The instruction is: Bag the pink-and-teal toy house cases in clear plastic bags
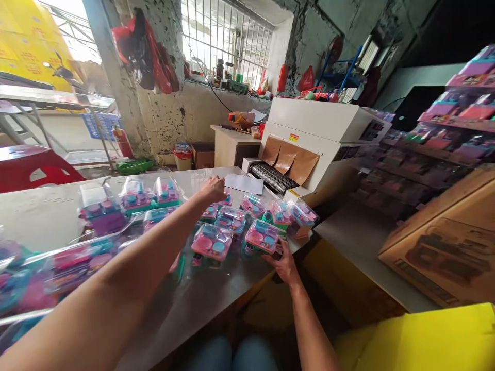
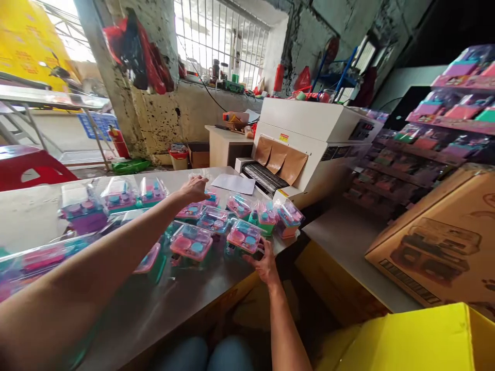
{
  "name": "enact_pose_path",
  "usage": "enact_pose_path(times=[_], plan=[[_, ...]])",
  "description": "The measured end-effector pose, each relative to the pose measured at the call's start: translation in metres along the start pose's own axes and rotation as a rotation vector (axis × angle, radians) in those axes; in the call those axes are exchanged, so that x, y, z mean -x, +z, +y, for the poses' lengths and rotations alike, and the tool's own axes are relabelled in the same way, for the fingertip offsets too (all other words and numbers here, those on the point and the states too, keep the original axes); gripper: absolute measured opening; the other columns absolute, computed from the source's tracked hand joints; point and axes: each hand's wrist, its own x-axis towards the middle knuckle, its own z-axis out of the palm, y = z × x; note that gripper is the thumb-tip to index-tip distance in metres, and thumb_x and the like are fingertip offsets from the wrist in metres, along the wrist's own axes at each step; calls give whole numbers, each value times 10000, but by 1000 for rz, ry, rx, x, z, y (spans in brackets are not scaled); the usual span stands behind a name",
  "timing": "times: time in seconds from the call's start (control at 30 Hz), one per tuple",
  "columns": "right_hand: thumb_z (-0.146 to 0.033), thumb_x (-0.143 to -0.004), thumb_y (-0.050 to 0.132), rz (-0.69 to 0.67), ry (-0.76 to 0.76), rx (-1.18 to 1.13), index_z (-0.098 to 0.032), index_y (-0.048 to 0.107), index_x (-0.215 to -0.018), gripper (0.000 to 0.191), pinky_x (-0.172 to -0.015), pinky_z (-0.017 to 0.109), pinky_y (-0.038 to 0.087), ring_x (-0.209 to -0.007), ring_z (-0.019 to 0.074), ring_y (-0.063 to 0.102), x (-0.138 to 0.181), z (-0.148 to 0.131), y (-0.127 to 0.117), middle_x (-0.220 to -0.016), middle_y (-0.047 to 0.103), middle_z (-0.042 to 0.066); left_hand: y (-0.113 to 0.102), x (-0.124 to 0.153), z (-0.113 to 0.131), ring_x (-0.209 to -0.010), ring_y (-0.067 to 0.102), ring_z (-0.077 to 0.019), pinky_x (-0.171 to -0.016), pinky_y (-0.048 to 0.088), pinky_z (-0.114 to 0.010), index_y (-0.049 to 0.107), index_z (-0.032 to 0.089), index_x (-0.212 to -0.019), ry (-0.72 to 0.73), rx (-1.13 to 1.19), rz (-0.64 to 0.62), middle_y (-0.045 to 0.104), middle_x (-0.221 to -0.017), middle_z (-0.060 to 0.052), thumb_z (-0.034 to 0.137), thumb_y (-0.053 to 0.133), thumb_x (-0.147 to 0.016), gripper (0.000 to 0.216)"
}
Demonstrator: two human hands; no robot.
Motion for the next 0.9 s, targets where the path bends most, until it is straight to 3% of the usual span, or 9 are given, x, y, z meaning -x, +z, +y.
enact_pose_path(times=[0.13, 0.2, 0.37, 0.5, 0.63, 0.77, 0.83, 0.9], plan=[[-386, -675, 844, -81, 1, -57, -252, 480, -1332, 763, -987, 441, 523, -1145, 254, 608, -3, 0, -3, -1250, 565, 88, 34, -54, -7, -1392, 300, -463, -1029, 395, -554, 428, 178, -1445, 53, -66, -124, 414, -1500, -211, 272, 854, -568, 979], [-368, -683, 845, -101, 5, -64, -263, 478, -1335, 756, -993, 433, 519, -1132, 245, 620, -3, -3, -5, -1243, 573, 80, 47, -71, -11, -1365, 345, -463, -1008, 411, -541, 429, 180, -1438, 77, -84, -182, 446, -1481, -211, 280, 895, -513, 1041], [-370, -654, 862, -65, -11, -38, -286, 499, -1346, 787, -967, 428, 535, -1117, 258, 628, -6, -3, -3, -1244, 579, 77, 58, -92, -19, -1064, 613, -310, -880, 478, -340, 606, 102, -1203, 156, -117, -258, 679, -1178, -162, 307, 915, -509, 787], [-395, -657, 857, -4, -14, 7, -280, 506, -1348, 784, -981, 431, 523, -1132, 256, 611, -9, -1, 2, -1249, 560, 81, 48, -86, -23, -988, 606, -273, -831, 481, -338, 601, 80, -1145, 134, -138, -124, 676, -1132, -138, 410, 862, -611, 680], [-433, -707, 811, 100, 7, 91, -256, 448, -1394, 797, -976, 420, 518, -1200, 263, 551, 3, -3, -5, -1317, 493, 116, 15, -75, -27, -1059, 533, -265, -906, 457, -392, 524, 22, -1199, 49, -133, 70, 610, -1220, -176, 568, 805, -665, 814], [-515, -820, 658, 314, 129, 84, -199, 510, -1268, 568, -856, 363, 550, -1099, 249, 585, 45, -25, -20, -1241, 549, 137, -50, -53, -34, -1171, 454, -288, -992, 403, -451, 447, -10, -1254, 33, -96, 294, 523, -1305, -198, 633, 720, -744, 865], [-540, -849, 605, 216, 232, 114, -185, 593, -1040, 403, -784, 318, 540, -905, 214, 627, 75, -47, -21, -984, 637, 83, -86, -28, -34, -1196, 449, -314, -1016, 378, -475, 453, -29, -1251, 100, -64, 391, 519, -1281, -192, 610, 727, -744, 860], [-522, -866, 586, -129, 306, 169, -192, 616, -867, 331, -692, 273, 514, -753, 185, 621, 111, -70, -12, -786, 634, 29, -116, 9, -29, -1169, 479, -307, -1016, 379, -457, 476, -42, -1235, 167, -86, 434, 541, -1209, -164, 593, 750, -708, 870]])
